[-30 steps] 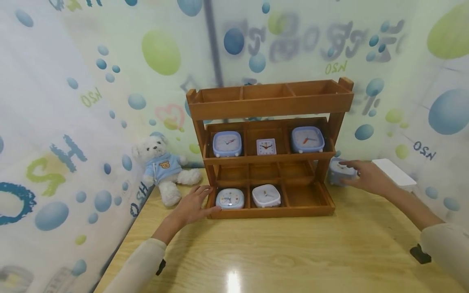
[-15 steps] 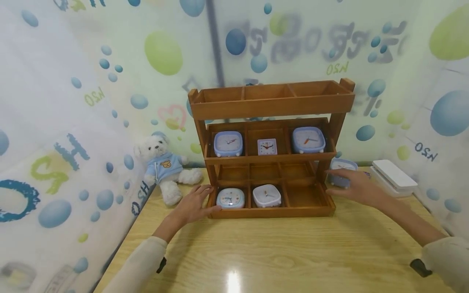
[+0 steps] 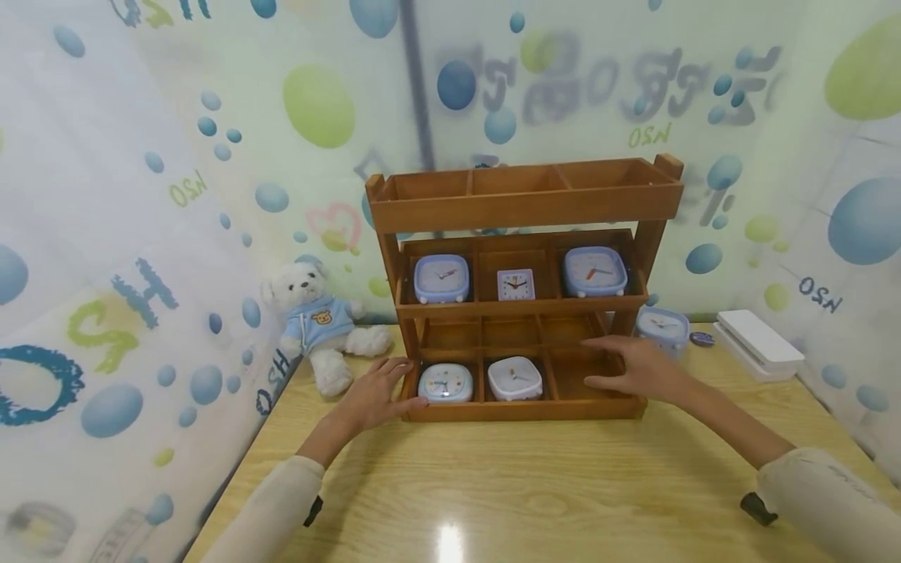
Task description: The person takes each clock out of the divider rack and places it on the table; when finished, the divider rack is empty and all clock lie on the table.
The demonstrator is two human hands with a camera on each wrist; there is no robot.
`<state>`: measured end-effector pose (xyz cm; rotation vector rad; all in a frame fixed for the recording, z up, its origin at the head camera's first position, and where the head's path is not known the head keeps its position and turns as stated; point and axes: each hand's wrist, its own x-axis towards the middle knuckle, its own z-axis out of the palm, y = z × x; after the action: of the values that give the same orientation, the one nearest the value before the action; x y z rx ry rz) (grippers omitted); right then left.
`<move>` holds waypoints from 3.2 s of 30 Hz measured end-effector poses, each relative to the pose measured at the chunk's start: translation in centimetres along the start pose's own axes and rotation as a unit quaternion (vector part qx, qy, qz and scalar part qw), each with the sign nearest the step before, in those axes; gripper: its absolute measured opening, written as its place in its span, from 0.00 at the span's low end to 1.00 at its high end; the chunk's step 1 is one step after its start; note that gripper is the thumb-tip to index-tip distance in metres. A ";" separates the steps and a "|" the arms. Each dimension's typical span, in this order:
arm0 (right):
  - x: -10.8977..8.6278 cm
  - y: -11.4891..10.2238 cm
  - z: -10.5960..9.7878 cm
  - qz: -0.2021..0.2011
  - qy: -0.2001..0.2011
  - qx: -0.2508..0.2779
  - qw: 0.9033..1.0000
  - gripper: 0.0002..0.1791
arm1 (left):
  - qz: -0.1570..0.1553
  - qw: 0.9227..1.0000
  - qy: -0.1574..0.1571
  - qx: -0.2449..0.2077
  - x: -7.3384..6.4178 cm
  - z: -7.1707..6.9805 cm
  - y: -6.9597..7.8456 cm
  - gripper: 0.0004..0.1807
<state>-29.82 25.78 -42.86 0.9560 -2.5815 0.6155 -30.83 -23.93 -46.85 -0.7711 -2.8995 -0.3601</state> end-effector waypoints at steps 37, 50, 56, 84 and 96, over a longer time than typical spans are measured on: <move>7.9 -2.8 7.9 -0.010 -0.195 0.117 0.974 0.46 | -0.013 1.000 -0.011 -0.004 -0.3 -0.4 0.4 0.49; 8.1 -2.6 8.5 0.007 -0.184 0.128 0.975 0.44 | -0.015 1.000 -0.022 0.001 -0.1 -0.6 0.6 0.49; 8.1 -2.3 8.9 -0.002 -0.158 0.124 0.980 0.41 | -0.016 1.000 -0.024 0.001 -0.1 -0.7 0.7 0.49; 5.1 -0.2 1.6 0.002 -0.064 0.048 0.997 0.41 | -0.018 1.000 -0.018 0.001 -0.4 -0.3 0.5 0.49; 0.8 1.2 -3.4 -0.022 -0.024 -0.026 0.999 0.41 | -0.018 1.000 -0.024 0.000 -0.2 -0.5 0.6 0.49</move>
<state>-30.68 27.87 -39.96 1.0182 -2.5976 0.5165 -30.34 -23.69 -46.25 -0.7394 -2.9601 -0.3488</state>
